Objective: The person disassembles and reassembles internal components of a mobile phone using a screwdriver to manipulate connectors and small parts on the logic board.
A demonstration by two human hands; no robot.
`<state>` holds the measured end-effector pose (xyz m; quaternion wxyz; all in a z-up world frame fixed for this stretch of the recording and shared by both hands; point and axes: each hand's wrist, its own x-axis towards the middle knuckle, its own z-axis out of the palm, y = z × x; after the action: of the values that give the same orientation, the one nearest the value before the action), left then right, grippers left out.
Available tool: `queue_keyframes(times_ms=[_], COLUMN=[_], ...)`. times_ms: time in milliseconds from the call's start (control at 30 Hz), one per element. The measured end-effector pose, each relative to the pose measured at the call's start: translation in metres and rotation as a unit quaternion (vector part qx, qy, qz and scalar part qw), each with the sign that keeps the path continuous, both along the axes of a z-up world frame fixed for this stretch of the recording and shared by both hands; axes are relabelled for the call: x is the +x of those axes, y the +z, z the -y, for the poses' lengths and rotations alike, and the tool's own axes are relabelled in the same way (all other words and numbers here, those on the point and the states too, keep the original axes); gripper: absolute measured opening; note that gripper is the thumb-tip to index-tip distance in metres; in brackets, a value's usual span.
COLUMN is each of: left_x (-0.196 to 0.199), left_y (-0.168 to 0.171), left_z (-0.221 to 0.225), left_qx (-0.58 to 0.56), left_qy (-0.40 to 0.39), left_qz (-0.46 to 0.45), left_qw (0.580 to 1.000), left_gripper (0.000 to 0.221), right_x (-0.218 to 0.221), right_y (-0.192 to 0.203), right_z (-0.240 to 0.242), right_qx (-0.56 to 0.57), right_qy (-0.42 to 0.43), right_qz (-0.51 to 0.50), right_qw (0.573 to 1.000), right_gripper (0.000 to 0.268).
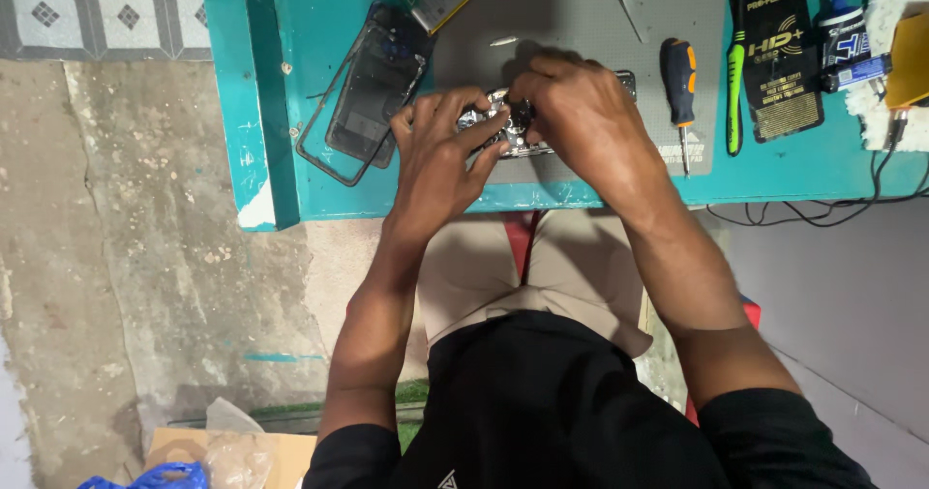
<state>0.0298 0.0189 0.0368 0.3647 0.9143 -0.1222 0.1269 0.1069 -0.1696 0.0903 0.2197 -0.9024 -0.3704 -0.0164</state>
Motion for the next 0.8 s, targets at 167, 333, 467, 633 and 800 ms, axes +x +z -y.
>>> queue_keyframes(times_ms=[167,333,467,633,800], left_x=[-0.003,-0.002,-0.002,-0.003,-0.003], left_y=[-0.005,-0.005,-0.006,-0.004,-0.004], left_z=[0.001,0.002,0.003,0.003,0.003], left_qx=[0.010,0.006,0.007,0.005,0.023], left_qy=[0.003,0.004,0.011,0.015,0.021], left_qz=[0.023,0.017,0.020,0.033,0.049], left_qw=[1.000,1.000,1.000,0.999,0.998], left_gripper=[0.035,0.036,0.036,0.033,0.033], right_x=[0.005,0.012,0.019,0.021,0.022], right_y=[-0.002,-0.008,-0.011,-0.009,-0.003], right_z=[0.000,-0.002,-0.002,0.004,0.008], right_qx=[0.015,0.013,0.014,0.009,-0.032], right_qy=[-0.007,-0.019,-0.043,-0.039,-0.027], right_qz=[-0.011,-0.011,-0.056,-0.063,-0.080], right_qw=[1.000,1.000,0.997,0.997,0.996], right_gripper=[0.039,0.042,0.042,0.039,0.036])
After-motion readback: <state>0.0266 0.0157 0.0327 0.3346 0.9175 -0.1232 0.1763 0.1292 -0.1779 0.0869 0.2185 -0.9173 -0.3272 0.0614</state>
